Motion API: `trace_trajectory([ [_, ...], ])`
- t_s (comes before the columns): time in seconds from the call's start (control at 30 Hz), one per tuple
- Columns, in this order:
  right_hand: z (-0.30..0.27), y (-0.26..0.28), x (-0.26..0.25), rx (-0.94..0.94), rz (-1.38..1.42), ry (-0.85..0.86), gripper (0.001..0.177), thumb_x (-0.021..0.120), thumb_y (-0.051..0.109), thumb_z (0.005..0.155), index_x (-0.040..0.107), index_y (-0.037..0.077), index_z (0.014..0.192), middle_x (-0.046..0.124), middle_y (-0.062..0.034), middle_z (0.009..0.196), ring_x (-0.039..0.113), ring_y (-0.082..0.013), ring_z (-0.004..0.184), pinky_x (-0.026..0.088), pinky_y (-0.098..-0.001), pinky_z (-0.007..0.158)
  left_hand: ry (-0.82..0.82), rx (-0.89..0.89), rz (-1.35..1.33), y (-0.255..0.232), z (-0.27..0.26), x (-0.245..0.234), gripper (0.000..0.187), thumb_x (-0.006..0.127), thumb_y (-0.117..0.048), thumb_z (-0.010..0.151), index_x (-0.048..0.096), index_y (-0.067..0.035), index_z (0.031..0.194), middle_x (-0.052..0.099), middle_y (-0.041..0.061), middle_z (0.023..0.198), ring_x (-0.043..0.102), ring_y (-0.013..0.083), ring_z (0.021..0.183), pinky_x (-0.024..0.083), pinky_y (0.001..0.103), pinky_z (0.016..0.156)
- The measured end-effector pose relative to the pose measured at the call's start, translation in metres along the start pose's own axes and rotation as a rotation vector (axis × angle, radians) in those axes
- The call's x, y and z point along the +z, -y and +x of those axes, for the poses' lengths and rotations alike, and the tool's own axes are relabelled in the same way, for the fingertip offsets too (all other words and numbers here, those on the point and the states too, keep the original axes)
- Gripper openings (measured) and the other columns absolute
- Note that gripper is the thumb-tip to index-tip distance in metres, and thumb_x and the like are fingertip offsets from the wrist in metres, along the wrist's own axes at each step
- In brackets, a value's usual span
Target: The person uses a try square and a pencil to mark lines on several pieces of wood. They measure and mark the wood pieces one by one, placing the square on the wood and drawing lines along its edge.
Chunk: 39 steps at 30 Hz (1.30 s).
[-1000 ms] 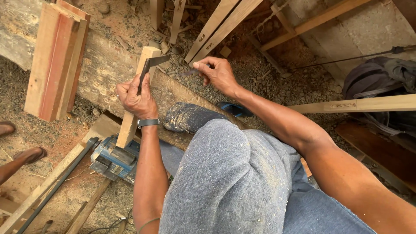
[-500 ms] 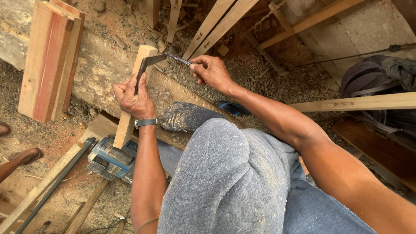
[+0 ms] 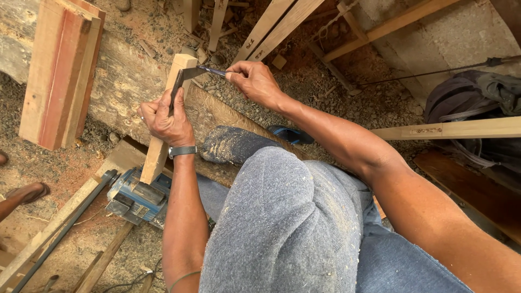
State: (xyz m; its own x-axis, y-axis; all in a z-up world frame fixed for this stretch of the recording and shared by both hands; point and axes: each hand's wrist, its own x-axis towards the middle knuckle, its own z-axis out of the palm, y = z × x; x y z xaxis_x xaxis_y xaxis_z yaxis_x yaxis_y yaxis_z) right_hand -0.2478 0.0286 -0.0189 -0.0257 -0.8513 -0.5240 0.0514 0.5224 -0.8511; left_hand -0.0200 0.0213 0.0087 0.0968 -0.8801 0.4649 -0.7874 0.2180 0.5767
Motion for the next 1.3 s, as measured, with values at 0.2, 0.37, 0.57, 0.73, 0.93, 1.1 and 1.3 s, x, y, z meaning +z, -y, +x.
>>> trace_trajectory([
  [0.2,-0.012,0.028,-0.007,-0.035,0.066,0.021,0.012,0.069,0.013,0.094,0.077,0.004,0.099,0.064,-0.0046,0.058,0.061,-0.0095,0.044,0.05,-0.0217,0.04,-0.008,-0.01,0.01,-0.007,0.001,-0.001,0.016,0.094,-0.026,0.084,0.085,-0.018,0.095,0.047,0.0,0.078,0.06,0.0207,0.08,0.055,0.034,0.078],
  [0.37,-0.044,0.088,-0.027,-0.071,0.122,0.097,0.016,0.068,0.017,0.1,0.075,0.006,0.109,0.067,-0.0038,0.069,0.059,-0.0084,0.052,0.05,-0.0193,0.048,0.034,-0.023,0.02,0.007,-0.005,0.002,0.018,0.092,-0.023,0.087,0.083,-0.016,0.1,0.043,0.0,0.08,0.055,0.0219,0.08,0.05,0.041,0.085],
  [0.57,-0.047,0.075,-0.048,-0.165,0.225,0.026,0.019,0.069,0.014,0.098,0.072,0.006,0.116,0.066,-0.0017,0.084,0.059,-0.0074,0.062,0.05,-0.0192,0.056,0.128,-0.004,-0.028,0.021,-0.011,-0.006,0.024,0.084,-0.034,0.09,0.079,-0.014,0.103,0.05,0.001,0.091,0.047,0.0242,0.096,0.043,0.042,0.088],
  [0.73,-0.043,0.044,-0.051,-0.1,0.462,-0.02,0.023,0.077,0.019,0.094,0.072,0.005,0.111,0.066,-0.0023,0.084,0.06,-0.0089,0.062,0.052,-0.0193,0.056,0.086,0.082,0.234,0.024,-0.026,-0.003,0.048,0.057,-0.056,0.099,0.068,-0.011,0.085,0.06,0.007,0.1,0.051,0.0286,0.108,0.046,0.049,0.094],
  [0.93,-0.029,0.024,-0.043,-0.117,0.474,-0.084,0.022,0.07,0.021,0.102,0.071,0.001,0.109,0.054,-0.0036,0.072,0.065,-0.0121,0.06,0.054,-0.0223,0.054,-0.046,0.171,0.136,0.082,-0.013,0.017,0.028,0.065,-0.038,0.105,0.069,-0.012,0.096,0.067,0.003,0.097,0.067,0.0269,0.106,0.045,0.045,0.099],
  [1.1,-0.034,0.028,-0.032,-0.101,0.43,-0.07,0.021,0.069,0.02,0.103,0.071,0.0,0.107,0.058,-0.0064,0.071,0.066,-0.0136,0.061,0.057,-0.0245,0.057,0.166,-0.115,-0.048,0.073,0.011,-0.006,0.022,0.066,-0.033,0.106,0.068,-0.011,0.102,0.066,0.008,0.088,0.067,0.032,0.089,0.05,0.047,0.082],
  [1.3,-0.027,0.021,-0.029,-0.113,0.369,-0.039,0.019,0.074,0.021,0.101,0.073,0.003,0.106,0.06,-0.007,0.07,0.064,-0.013,0.059,0.056,-0.0253,0.056,0.065,-0.092,0.007,0.063,0.001,0.022,0.023,0.074,-0.037,0.1,0.074,-0.014,0.098,0.055,-0.001,0.088,0.057,0.023,0.09,0.045,0.041,0.088],
])
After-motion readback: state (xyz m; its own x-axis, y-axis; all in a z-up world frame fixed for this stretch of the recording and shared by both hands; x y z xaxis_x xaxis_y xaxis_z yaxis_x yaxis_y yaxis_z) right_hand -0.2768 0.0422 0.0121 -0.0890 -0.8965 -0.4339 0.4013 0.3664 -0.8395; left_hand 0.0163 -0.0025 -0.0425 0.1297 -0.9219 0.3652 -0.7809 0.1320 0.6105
